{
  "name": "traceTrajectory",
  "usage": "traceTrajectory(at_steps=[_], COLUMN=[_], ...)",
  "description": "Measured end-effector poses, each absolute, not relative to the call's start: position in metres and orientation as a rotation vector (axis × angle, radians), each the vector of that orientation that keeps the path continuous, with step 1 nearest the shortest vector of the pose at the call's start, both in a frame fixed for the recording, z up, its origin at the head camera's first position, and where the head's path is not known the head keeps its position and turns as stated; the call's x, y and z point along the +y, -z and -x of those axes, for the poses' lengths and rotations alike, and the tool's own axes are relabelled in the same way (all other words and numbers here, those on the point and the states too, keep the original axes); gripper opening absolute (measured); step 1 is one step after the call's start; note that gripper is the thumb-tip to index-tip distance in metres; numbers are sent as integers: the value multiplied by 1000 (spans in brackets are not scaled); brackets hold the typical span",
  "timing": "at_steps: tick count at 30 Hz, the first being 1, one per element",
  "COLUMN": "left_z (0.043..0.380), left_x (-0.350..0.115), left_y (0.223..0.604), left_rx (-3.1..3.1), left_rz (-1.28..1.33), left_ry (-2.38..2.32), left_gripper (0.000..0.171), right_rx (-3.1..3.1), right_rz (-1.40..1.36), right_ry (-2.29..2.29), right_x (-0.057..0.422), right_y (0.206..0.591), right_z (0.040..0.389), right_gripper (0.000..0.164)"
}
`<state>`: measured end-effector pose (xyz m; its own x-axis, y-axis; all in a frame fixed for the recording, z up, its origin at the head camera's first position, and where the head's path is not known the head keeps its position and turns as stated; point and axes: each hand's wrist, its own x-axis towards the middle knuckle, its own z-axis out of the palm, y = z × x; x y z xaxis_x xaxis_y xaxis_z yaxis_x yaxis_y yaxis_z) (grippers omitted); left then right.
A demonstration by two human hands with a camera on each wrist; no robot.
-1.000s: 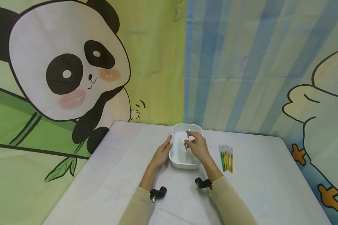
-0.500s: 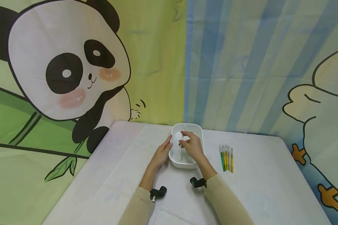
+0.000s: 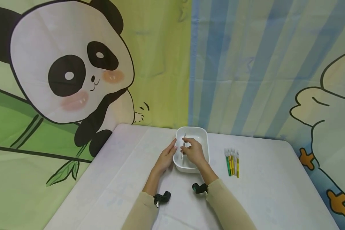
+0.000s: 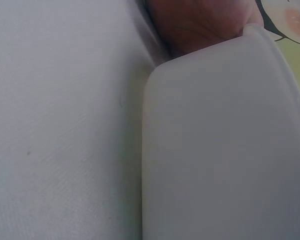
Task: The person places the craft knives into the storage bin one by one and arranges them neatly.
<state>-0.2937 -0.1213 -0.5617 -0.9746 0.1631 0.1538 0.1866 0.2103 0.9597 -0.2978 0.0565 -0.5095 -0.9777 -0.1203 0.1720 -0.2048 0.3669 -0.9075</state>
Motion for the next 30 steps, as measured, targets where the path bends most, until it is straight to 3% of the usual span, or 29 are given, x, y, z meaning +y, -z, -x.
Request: traceTrajectory(at_steps=[18,30], left_z=[295,293], left_x=[-123,-123], left_y=[563,561], left_rx=[-2435,-2456], left_rz=[374,365], left_ry=[1923,1913], left_gripper=[53,54], right_rx=[-2671,-2893], right_rz=[-322,-500], right_ry=[-1705,-1406], right_x=[56,54], right_y=[511,513], right_z=[296,299], right_gripper=[50,58])
